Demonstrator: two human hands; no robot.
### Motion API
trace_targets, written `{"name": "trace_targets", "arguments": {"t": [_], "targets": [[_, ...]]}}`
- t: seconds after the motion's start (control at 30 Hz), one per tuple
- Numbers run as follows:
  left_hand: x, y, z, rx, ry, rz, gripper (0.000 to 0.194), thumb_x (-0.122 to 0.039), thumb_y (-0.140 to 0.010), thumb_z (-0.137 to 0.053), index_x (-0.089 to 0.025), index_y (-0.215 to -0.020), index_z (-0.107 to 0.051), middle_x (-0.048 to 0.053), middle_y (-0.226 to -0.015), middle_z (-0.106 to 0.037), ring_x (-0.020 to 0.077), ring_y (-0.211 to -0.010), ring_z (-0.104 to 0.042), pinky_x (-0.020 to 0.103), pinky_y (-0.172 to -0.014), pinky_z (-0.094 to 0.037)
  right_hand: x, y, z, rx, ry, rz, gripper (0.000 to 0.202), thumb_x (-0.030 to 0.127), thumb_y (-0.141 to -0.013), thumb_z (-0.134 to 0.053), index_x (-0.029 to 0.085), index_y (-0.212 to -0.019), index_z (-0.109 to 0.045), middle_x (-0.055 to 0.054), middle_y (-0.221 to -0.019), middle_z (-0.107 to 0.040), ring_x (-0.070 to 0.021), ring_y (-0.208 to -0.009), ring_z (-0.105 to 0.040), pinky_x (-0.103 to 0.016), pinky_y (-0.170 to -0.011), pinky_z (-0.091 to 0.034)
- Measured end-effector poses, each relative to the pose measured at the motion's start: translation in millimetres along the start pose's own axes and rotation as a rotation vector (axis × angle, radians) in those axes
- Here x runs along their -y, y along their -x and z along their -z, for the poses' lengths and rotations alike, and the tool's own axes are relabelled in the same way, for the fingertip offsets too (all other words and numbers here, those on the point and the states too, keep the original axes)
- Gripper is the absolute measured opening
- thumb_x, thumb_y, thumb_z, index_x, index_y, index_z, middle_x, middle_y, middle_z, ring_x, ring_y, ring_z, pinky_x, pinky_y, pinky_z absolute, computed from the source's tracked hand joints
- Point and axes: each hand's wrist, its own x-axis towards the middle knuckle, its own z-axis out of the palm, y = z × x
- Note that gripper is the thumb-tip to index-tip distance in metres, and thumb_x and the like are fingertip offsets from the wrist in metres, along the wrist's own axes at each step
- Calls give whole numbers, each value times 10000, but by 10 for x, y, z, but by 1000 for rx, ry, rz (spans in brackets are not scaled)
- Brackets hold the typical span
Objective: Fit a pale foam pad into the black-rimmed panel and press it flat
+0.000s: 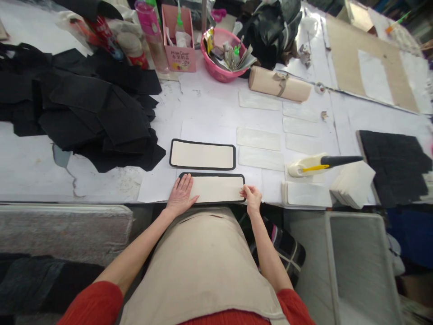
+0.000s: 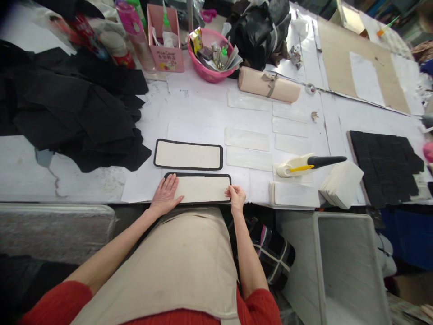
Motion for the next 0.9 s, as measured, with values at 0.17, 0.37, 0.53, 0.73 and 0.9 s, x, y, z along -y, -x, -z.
{"name": "trace_targets", "arguments": {"t": [0.17,0.37,0.53,0.73,0.9], "targets": [[0,1,-10,-8,27,3,768,-478,-910,-434,-28,-1508,-262,195,-1594,-200,295,-1494,-101,498,-1202,-100,-15,37,92,-12,-79,-79,437,525,-607,-790,164,-748,-589,26,-592,-657,-111,-464,-614,-202,-425,-487],[2,3,-22,-21,23,3,772,-480,-904,-444,-34,-1508,-266,202,-1591,-205,307,-1489,-123,509,-1195,-115,-107,17,106,-121,94,12,473,653,-816,-501,184,-776,-549,-12,-629,-660,-136,-506,-618,-237,-453,-487],[9,3,-35,-22,15,-2,777,-483,-896,-462,-43,-1507,-271,202,-1589,-209,315,-1486,-136,516,-1191,-123,-165,-2,18,-217,672,451,386,438,-942,-397,165,-1137,-589,-146,-1198,-650,-227,-1152,-577,-418,-971,-470],[7,0,-29,-16,19,1,777,-474,-896,-467,-35,-1506,-270,208,-1587,-212,311,-1488,-131,519,-1191,-120,-301,-147,-251,-22,1053,601,598,399,-985,-327,124,-1511,-259,-149,-1567,-300,-225,-1484,-149,-488,-1181,-190],[12,-2,-21,3,28,-4,779,-470,-893,-474,-15,-1496,-285,216,-1582,-224,307,-1491,-112,511,-1196,-106,-432,-238,-312,32,1175,544,656,459,-983,-308,142,-1544,-181,-138,-1599,-225,-239,-1493,-96,-528,-1182,-135]]}}
